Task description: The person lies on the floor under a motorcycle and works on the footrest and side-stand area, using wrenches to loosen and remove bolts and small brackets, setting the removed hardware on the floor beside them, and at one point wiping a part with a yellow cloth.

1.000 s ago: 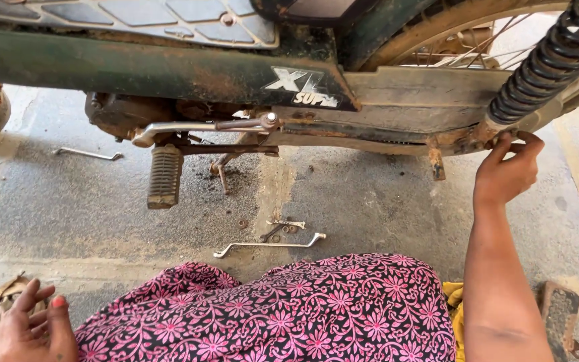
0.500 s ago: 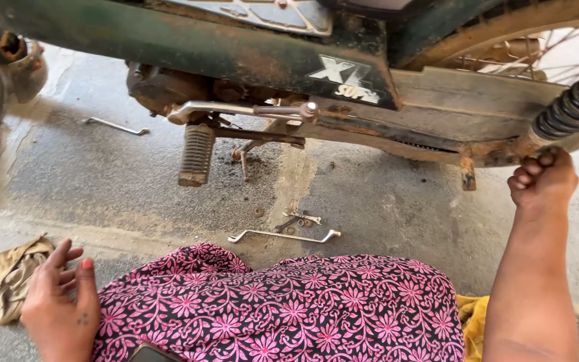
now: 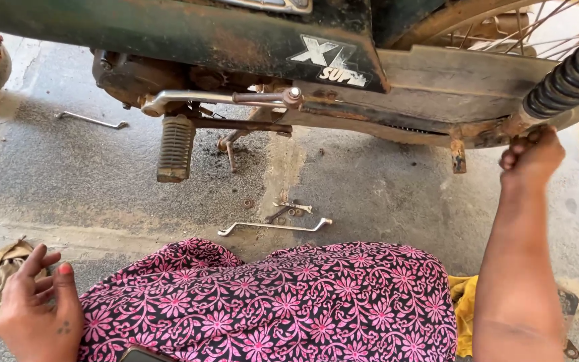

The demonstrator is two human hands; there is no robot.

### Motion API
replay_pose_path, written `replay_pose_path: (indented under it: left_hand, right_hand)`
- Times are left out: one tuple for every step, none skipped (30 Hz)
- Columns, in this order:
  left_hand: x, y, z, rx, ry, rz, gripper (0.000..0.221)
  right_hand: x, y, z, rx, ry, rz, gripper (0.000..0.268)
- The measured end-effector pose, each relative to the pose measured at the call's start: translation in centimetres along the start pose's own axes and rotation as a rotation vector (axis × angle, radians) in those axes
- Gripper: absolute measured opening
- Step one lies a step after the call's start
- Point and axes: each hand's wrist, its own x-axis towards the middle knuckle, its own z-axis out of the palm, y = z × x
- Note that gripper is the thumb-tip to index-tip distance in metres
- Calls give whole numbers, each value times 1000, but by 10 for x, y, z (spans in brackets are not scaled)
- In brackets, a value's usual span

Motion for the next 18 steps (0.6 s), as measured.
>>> replay_pose_path:
  left_hand:
    - [-1, -2, 0, 31, 0, 48, 32]
    - [0, -5, 0, 59, -2, 102, 30]
    - [-1, -6, 0, 58, -8, 106, 30]
    - [-1, -6, 1, 45, -2, 79, 32]
    - [0, -7, 1, 32, 4, 53, 34]
    - [-1, -7, 1, 32, 3, 51, 34]
    - [-2, -8, 1, 19, 6, 43, 34]
    - [-3, -8, 2, 5, 14, 34, 33]
    - [-1, -7, 6, 6, 17, 31, 33]
    - [-2, -7, 4, -7, 27, 20, 34]
    - [-2, -9, 3, -20, 37, 9, 35]
    - [-2, -5, 0, 1, 49, -7, 35]
    - [0, -1, -2, 11, 35, 24, 34]
    - [2, 3, -2, 17, 21, 55, 32]
    - [3, 10, -5, 34, 33, 40, 32]
    - [5, 18, -6, -4, 17, 31, 35]
    - [8, 26, -6, -43, 2, 23, 38]
    - [7, 26, -8, -31, 5, 15, 38]
  right_hand:
    - [1, 1, -3, 35, -27, 68, 37]
    - [2, 3, -8, 72, -48, 137, 38]
    - [1, 1, -13, 69, -42, 141, 38]
    - [4, -3, -14, 134, -80, 235, 39]
    - [6, -8, -14, 199, -118, 329, 40]
    - [-5, -10, -13, 197, -118, 330, 40]
    - [-16, -12, -11, -308, 77, -233, 31]
    - [-26, -15, -7, -805, 267, -805, 23]
    - [-17, -2, -16, -802, 265, -808, 23]
    - [-9, 13, -18, -942, 272, -823, 20]
    - [-2, 28, -19, -1083, 279, -839, 21]
    - [25, 56, -23, -1067, 253, -848, 21]
    - [53, 84, -25, -713, 132, -595, 23]
    - [83, 112, -26, -365, 15, -335, 29]
    - [88, 156, -48, -357, -10, -338, 29]
    - [113, 194, -53, 226, -384, -126, 31]
    - [180, 206, -47, 812, -739, 122, 36]
    - [182, 219, -49, 815, -750, 132, 36]
